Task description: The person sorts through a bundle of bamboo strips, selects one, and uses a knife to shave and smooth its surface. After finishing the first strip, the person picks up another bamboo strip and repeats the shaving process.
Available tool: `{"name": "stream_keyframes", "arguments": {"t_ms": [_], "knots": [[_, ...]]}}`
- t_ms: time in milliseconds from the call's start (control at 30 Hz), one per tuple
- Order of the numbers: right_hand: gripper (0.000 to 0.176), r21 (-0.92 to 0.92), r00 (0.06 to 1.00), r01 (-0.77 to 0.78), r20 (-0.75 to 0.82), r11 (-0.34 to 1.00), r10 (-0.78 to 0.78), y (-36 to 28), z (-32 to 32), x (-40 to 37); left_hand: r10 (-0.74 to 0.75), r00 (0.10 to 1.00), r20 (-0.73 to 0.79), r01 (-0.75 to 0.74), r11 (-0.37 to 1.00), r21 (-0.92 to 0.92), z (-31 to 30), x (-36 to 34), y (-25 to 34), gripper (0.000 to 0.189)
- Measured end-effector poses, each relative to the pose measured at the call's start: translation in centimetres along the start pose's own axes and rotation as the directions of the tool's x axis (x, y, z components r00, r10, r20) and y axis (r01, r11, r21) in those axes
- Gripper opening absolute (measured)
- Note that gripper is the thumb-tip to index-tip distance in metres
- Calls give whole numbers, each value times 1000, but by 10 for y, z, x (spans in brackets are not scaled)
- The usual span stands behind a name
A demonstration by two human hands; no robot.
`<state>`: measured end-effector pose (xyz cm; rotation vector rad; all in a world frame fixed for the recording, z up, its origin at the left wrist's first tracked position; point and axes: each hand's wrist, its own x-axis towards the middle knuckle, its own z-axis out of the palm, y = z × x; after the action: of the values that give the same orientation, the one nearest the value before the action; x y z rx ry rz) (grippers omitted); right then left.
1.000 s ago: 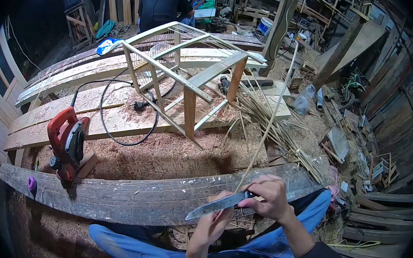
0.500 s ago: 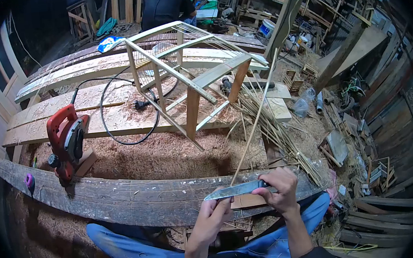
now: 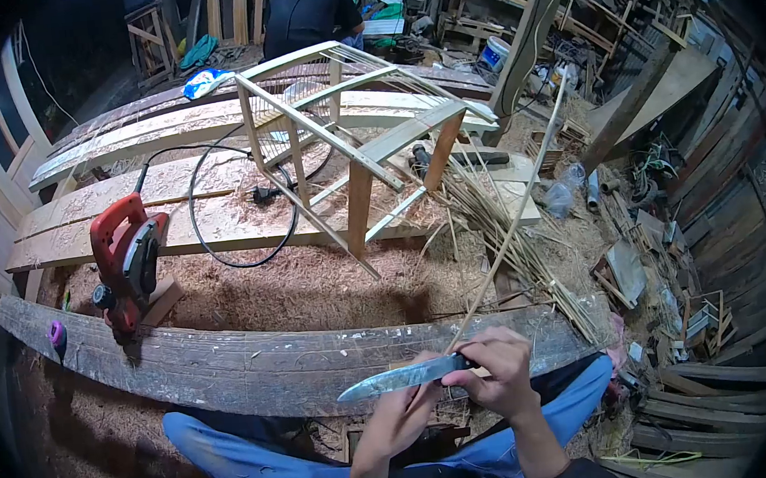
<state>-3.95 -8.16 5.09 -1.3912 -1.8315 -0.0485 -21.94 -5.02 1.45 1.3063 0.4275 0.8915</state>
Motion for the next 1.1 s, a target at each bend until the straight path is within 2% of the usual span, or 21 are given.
{"name": "stream_keyframes", "arguments": {"t_ms": [67, 100, 167, 200, 267, 400, 467, 600, 667, 733, 800, 833, 867, 900, 967, 1100], "knots": [[43, -37, 1000, 24, 14, 999, -23, 0, -2, 1, -201, 979, 14, 201, 972, -125, -1, -3, 9, 18], [43, -36, 1000, 24, 13, 999, -24, -1, -4, 3, -201, 980, 13, 201, 972, -123, 1, -4, 10, 18], [41, -96, 996, 82, 37, 992, -78, 0, -9, 8, -86, 996, -30, 80, 983, -167, 5, -4, 10, 17], [41, -94, 996, 81, 36, 992, -77, 1, -10, 9, -88, 996, -30, 82, 983, -166, 5, -5, 12, 17], [40, -92, 993, 114, 35, 989, -111, 5, -10, 10, -217, 976, -27, 211, 968, -138, 4, -4, 15, 17], [41, -128, 995, 86, 64, 988, -78, 8, -14, 8, -276, 959, -58, 264, 951, -162, 7, -4, 15, 16], [42, -149, 997, 75, 43, 986, -69, 14, -15, 5, -347, 938, -24, 328, 905, -273, 3, -3, 15, 15], [43, -206, 999, 41, 25, 978, -37, 24, -20, -4, -335, 936, -107, 300, 920, -253, 9, -2, 16, 13], [44, -206, 999, 40, 3, 978, -40, 28, -19, -7, -389, 910, -141, 326, 884, -334, 10, -2, 11, 16], [46, -229, 1000, 21, 0, 973, -21, 30, -19, -9, -372, 922, -106, 314, 880, -357, 6, -2, 4, 17], [40, -157, 969, -153, -220, 976, 117, 62, -16, -24, -353, 932, -78, 300, 876, -378, -8, -7, 11, 20], [37, -225, 889, -382, -354, 896, 290, 78, -38, -27, -334, 937, -104, 266, 873, -408, -19, -16, 28, 22], [35, -248, 756, -597, -491, 763, 432, 90, -55, -30, -318, 939, -133, 233, 871, -433, -26, -25, 44, 24], [35, -238, 806, -541, -418, 807, 418, 84, -57, -36, -379, 907, -185, 292, 881, -373, -25, -27, 55, 25], [35, -226, 894, -395, -319, 890, 316, 68, -50, -44, -360, 913, -191, 271, 887, -374, -21, -16, 38, 24], [41, -117, 913, -352, -263, 929, 313, 43, -26, -39, -373, 923, -97, 301, 856, -421, -13, -1, 21, 23]]}}
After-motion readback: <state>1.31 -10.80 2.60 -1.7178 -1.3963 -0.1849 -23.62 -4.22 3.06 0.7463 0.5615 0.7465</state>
